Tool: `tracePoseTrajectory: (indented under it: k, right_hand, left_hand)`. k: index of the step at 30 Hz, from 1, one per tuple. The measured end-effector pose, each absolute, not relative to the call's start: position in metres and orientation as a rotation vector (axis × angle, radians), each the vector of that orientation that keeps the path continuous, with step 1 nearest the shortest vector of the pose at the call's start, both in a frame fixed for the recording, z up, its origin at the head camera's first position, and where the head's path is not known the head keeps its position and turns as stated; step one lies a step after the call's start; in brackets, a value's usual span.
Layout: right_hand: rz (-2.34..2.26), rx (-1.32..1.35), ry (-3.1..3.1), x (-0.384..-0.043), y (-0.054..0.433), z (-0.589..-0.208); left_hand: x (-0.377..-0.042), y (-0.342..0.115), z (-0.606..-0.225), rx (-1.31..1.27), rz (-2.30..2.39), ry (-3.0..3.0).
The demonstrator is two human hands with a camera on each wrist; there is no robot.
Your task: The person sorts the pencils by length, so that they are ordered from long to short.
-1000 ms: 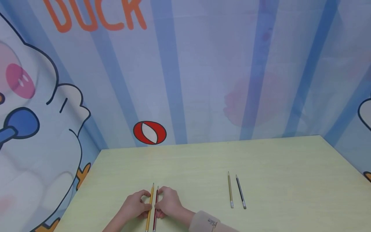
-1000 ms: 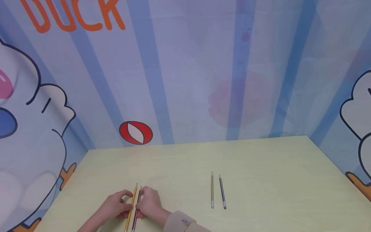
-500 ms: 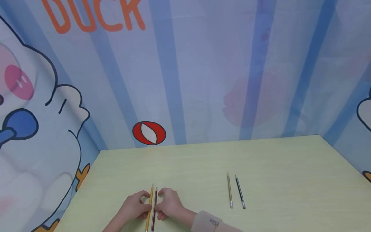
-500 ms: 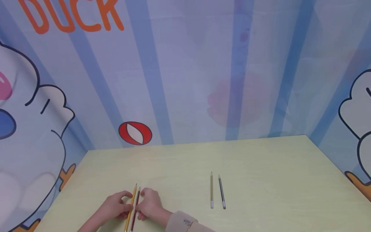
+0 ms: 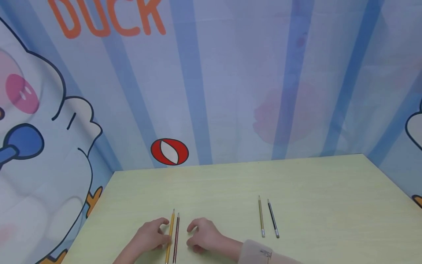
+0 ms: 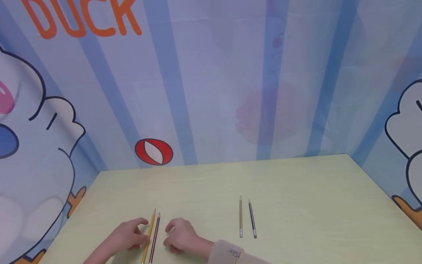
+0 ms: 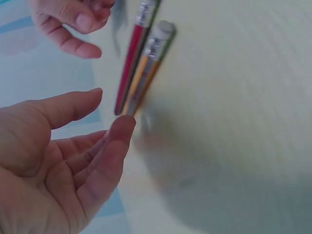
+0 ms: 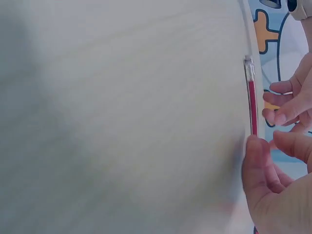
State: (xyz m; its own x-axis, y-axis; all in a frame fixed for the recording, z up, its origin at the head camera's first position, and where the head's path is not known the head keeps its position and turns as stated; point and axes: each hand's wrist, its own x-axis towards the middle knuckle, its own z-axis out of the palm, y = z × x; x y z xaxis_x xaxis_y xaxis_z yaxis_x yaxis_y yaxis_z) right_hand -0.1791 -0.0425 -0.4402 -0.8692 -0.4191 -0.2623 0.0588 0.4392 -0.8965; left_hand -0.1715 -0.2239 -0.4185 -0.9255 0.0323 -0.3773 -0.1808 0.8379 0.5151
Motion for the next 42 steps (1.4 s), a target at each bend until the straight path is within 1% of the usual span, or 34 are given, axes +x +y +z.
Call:
tracePoseTrajectory:
  k: [4,10,17,22,33,42]
  right_hand:
    - [-1.415,-0.339,2.241,-0.182,-0.020,-0.437]
    - [-1.456,-0.407,2.229,-0.187,0.010,-0.429]
    - [-1.414,-0.444,2.354,-0.190,0.038,-0.429]
    - [-1.404,-0.471,2.399,-0.193,0.054,-0.430]
    - [-1.448,-0.513,2.457,-0.205,0.097,-0.434]
    - [-1.381,-0.400,2.672,-0.210,0.127,-0.432]
  left_hand:
    - [-0.172,-0.217,-0.411,-0.013,0.838,2.699]
    - [-0.174,-0.194,-0.406,0.092,0.915,2.758]
    - [-0.178,-0.165,-0.415,0.254,1.139,2.684]
    - [-0.183,-0.142,-0.422,0.330,1.181,2.680]
    - [-0.191,-0.095,-0.427,0.415,1.184,2.702]
    - [-0.198,-0.062,-0.432,0.419,1.292,2.679]
